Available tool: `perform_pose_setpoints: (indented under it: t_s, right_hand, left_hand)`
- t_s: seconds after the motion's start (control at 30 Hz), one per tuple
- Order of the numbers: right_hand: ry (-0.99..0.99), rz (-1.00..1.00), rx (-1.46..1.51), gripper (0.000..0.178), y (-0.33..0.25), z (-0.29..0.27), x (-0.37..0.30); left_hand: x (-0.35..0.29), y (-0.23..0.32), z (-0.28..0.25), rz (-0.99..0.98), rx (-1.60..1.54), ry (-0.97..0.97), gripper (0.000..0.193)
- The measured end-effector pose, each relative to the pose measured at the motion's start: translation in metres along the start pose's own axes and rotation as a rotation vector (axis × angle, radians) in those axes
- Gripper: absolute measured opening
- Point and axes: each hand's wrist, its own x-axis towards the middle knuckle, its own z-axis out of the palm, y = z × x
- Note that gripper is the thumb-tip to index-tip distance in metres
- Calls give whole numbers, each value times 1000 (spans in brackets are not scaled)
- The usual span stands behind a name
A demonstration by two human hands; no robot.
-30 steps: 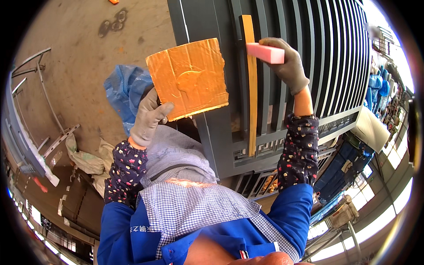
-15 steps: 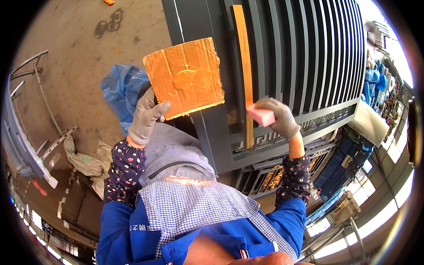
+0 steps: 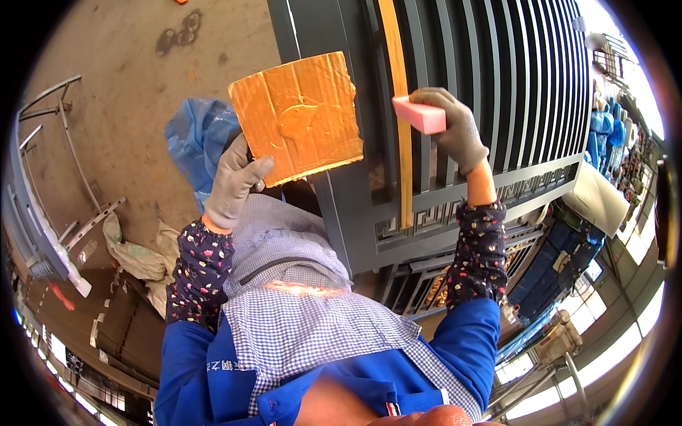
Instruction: The person scoops a gold-colored paste from a container onto a square sheet and uses a pink sponge to rub the paste onto a dark metal gate. The person repeatedly applies the paste to different sections of the gate's vertical bars and decorative elements.
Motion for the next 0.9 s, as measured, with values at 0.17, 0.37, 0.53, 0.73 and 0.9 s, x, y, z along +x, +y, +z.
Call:
perform_pose_setpoints:
  t_s: [0.17, 0.37, 0.53, 0.73, 0.9]
  right_hand:
    - [-80, 47, 9, 41, -9, 10, -68]
    - [-117, 92, -12, 40, -18, 25, -153]
    - [-236, 175, 47, 42, -16, 31, -222]
    - [-14, 61, 83, 42, -33, 26, -193]
    - [-12, 55, 91, 43, -6, 38, -164]
  left_hand:
    - [-13, -11, 3, 2, 7, -4, 52]
    - [-36, -31, 11, 15, 53, -23, 52]
    - [-57, -53, 16, 33, 45, -31, 53]
    - [-89, -82, 18, 50, 22, -17, 54]
    - [-95, -88, 25, 59, 19, -38, 55]
